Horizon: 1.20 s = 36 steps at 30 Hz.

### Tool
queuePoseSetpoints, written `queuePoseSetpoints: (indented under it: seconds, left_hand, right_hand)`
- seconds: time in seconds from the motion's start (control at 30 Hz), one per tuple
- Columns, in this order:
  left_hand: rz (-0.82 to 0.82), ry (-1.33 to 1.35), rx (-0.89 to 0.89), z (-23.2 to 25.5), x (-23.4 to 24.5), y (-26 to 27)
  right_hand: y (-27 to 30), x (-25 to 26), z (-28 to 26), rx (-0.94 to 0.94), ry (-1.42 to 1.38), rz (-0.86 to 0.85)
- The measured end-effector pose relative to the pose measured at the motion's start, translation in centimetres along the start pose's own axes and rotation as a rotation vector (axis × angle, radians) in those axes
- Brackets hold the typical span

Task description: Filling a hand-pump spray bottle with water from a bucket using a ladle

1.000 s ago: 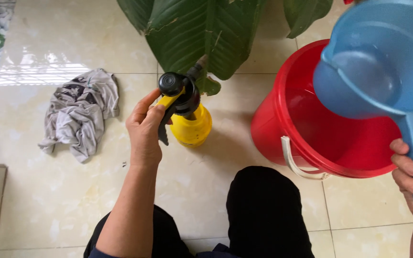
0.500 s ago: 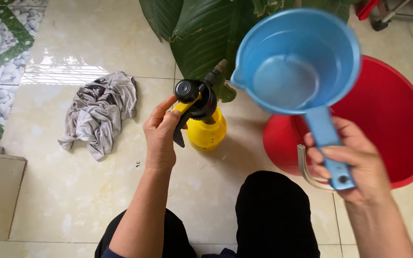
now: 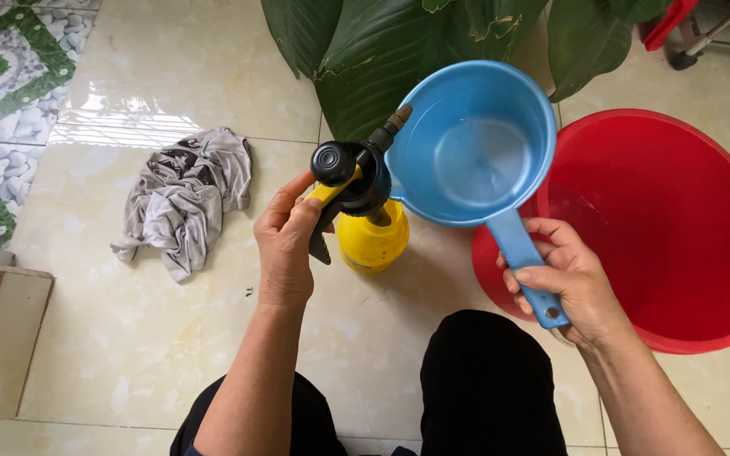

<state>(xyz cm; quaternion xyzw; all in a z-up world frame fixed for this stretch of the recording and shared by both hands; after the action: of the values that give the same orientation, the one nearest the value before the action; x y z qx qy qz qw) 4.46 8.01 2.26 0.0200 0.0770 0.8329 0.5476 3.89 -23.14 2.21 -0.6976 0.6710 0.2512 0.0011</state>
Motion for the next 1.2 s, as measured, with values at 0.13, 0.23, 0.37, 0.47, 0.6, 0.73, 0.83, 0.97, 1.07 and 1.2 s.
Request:
queuePoseSetpoints:
  seconds: [0.13,0.23,0.37,0.47,0.6,0.73,0.83,0.97,1.07,1.2]
  left_hand:
    - [-0.002,0.021,-0.011,0.1,0.1,-0.1]
    - [0.003,0.016,-0.001,0.0,0.1,-0.2]
    - [-0.006,-0.004,-0.014,0.1,0.0,-0.3]
    - [-0.006,-0.005,-0.018,-0.1,-0.1,-0.4]
    - [0.003,0.008,-0.008,-0.5,-0.1,-0.5]
    - [0.0,0.018,-0.012,-0.4,-0.1,-0.5]
    - [0.011,-0.025,0.002,0.0,-0.1,-0.3]
    - [0.021,-0.018,0.025,-0.6,0.0,-0.5]
    - [0.014,-0.011,0.026,-0.6,-0.1,-0.6]
    - [0.003,-0.024,0.021,-0.4,-0.1,-0.4]
  right_hand:
    - [-0.3,0.5,-0.3,-0.011,0.055,0.019]
    - [-0.7,0.9,-0.7,0.018,0.11,-0.006]
    - [-0.8,1.1,-0.9,0.012,0.193,0.01]
    - [-0.9,1.2,-0.7,0.008,0.214,0.014]
    - [-0.9,1.2,-0.4,-0.011,0.259,0.021]
    - [-0.7,0.7,-0.4,-0.023,0.305,0.038]
    - [-0.8,0.5,-0.5,-0.023,0.335,0.028]
    - [-0.8,0.3,-0.6,-0.02,0.367,0.017]
    - [-0.8,0.3,-0.8,-0.017,0.375,0.014]
    - [-0.8,0.3,-1.0,-0.014,0.384,0.023]
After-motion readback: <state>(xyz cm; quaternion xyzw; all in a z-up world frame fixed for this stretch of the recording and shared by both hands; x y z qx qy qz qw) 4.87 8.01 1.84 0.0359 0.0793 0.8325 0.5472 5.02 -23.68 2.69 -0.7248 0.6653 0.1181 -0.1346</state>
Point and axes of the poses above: each hand's wrist, its own y-axis away from the middle knuckle, its own x-axis out of the back of the hand, z = x × y, the point moved 8 cm from there along -y, towards the middle knuckle, and after that the axes turned 11 degrees about -y, right-handed, at the moved point
